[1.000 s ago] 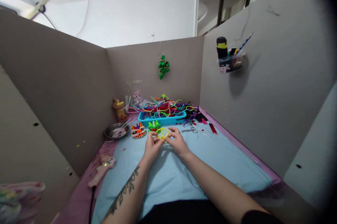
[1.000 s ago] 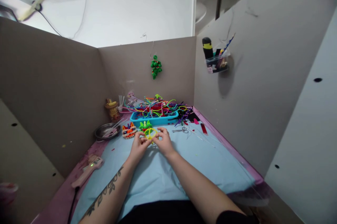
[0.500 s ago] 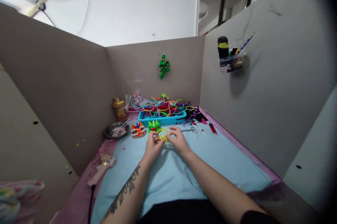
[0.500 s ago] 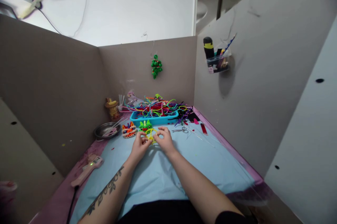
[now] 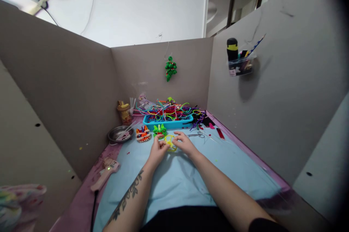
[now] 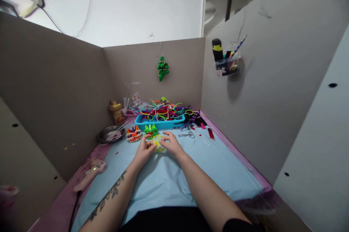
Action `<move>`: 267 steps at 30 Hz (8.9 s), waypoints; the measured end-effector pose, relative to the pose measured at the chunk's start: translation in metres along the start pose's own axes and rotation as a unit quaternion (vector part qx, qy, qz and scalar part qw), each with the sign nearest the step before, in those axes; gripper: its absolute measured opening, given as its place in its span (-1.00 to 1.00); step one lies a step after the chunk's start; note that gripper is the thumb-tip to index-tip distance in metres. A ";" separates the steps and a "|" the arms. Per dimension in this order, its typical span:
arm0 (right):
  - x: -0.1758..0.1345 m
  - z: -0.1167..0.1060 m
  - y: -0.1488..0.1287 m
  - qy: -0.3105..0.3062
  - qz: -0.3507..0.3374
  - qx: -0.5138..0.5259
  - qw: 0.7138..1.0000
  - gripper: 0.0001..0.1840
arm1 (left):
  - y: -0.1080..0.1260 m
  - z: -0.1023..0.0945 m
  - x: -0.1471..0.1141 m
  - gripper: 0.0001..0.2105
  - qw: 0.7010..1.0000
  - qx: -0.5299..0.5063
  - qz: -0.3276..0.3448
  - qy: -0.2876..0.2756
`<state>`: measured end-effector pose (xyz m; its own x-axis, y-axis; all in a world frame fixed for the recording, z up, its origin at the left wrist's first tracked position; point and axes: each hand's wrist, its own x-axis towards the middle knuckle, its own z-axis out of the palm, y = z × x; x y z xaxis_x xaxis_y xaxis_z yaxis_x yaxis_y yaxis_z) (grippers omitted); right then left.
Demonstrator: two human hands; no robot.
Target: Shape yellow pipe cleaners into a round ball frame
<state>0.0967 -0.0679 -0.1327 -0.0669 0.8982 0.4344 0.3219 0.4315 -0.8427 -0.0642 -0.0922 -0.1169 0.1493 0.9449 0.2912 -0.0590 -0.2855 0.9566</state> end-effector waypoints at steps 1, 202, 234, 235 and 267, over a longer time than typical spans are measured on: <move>0.000 0.000 0.000 -0.008 -0.004 0.003 1.000 -0.83 | 0.000 0.000 0.000 -0.55 1.000 -0.005 -0.001 0.002; -0.008 0.015 -0.011 0.050 0.046 0.181 0.981 -0.77 | 0.002 0.006 0.000 -0.46 0.998 -0.044 0.003 0.053; -0.010 0.014 -0.018 0.022 0.033 0.078 0.996 -0.83 | 0.001 0.000 0.002 -0.55 0.992 -0.074 -0.005 0.106; -0.010 0.014 -0.018 0.024 0.034 0.076 0.996 -0.84 | 0.001 0.000 0.002 -0.55 0.991 -0.073 -0.009 0.110; -0.008 0.018 -0.013 0.095 0.035 -0.013 0.995 -0.91 | -0.005 0.005 -0.001 -0.60 0.991 0.085 0.048 0.095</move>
<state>0.0763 -0.0795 -0.1307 0.1361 0.8932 0.4286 0.3438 0.3632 -0.8659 -0.0589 -0.0929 -0.1216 -0.0375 0.9209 0.3880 0.1053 -0.3825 0.9179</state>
